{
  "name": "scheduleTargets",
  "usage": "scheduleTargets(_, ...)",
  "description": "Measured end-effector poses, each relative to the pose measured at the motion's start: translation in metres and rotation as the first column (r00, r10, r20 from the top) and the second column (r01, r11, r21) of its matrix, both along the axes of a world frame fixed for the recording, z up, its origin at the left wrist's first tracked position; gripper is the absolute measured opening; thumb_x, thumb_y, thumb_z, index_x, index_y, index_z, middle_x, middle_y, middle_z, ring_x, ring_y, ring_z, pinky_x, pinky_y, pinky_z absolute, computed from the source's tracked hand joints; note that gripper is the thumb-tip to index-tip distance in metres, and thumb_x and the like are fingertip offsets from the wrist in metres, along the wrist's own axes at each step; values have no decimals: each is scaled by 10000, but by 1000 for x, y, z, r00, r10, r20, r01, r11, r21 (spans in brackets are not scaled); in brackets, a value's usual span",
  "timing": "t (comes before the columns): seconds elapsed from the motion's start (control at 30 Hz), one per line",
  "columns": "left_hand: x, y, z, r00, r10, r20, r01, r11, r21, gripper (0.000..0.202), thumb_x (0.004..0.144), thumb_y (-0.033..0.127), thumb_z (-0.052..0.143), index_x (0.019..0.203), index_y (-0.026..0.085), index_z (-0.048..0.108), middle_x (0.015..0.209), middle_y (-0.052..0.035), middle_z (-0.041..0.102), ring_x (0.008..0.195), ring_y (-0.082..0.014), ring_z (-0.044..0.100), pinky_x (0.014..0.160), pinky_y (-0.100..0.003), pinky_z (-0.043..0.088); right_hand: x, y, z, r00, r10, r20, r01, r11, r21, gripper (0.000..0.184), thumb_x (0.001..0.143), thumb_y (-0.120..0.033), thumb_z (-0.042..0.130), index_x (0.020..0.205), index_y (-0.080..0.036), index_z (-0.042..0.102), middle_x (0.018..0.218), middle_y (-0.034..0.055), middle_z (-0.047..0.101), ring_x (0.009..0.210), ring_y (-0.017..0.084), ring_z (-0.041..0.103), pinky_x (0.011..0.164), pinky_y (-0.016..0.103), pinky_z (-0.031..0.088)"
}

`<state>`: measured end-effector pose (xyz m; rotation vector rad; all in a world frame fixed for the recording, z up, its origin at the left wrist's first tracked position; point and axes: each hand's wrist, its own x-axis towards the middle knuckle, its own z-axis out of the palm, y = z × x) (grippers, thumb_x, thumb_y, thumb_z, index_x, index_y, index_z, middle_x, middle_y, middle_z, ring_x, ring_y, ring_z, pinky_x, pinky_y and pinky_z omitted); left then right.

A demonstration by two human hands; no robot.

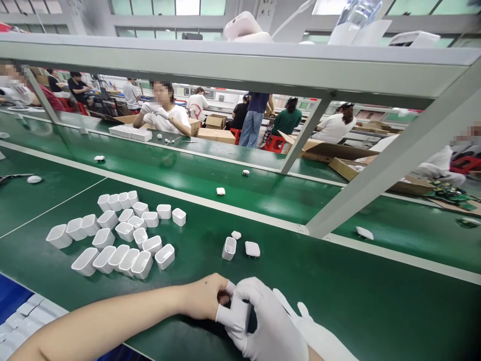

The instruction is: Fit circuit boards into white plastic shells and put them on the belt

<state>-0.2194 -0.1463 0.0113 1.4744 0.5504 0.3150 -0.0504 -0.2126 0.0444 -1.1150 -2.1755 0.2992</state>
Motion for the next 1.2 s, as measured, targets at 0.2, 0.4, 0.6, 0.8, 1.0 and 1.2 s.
scheduleTargets(0.2,3,-2,5,985,167,49,-169,985,41,340,577,304,783,810,155,587,640,71,358,613,-100,304,581,-239,264,2,13,-1,997,47,-62,-31,973,229,179,814,-105,497,935,-234,466,773,6,605,706,154,586,633,299,510)
scheduleTargets(0.4,1,-7,8,969,223,105,-242,941,238,361,589,334,796,828,168,582,674,72,353,644,-108,308,622,-250,279,8,13,-5,989,-133,59,74,809,583,224,841,-159,510,1050,-238,500,850,27,695,787,214,628,736,379,507)
scheduleTargets(0.6,2,-9,7,968,229,103,-246,950,195,375,611,380,783,861,157,614,627,75,314,611,-105,273,587,-252,240,5,10,-2,995,-87,49,61,915,400,167,799,-172,554,932,-242,481,756,-4,656,663,181,576,626,331,461)
scheduleTargets(0.8,3,-10,7,984,169,59,-178,958,226,275,642,351,758,791,154,636,659,63,312,613,-101,258,571,-250,223,3,5,-5,991,-114,71,89,955,283,202,709,-112,540,877,-213,489,777,29,638,648,184,529,605,322,415)
scheduleTargets(1.0,3,-9,8,983,176,59,-185,930,318,236,646,320,746,781,167,627,665,63,343,625,-106,303,584,-247,245,1,11,-3,998,-66,12,59,945,321,164,745,-97,490,858,-217,491,736,-3,614,617,150,506,605,292,389)
scheduleTargets(1.2,4,-9,7,963,193,189,-224,961,162,297,625,287,779,815,159,590,652,71,348,609,-99,309,587,-245,263,2,14,-4,998,-40,-58,61,901,430,138,794,-108,515,888,-209,515,795,-6,614,734,145,561,682,295,444)
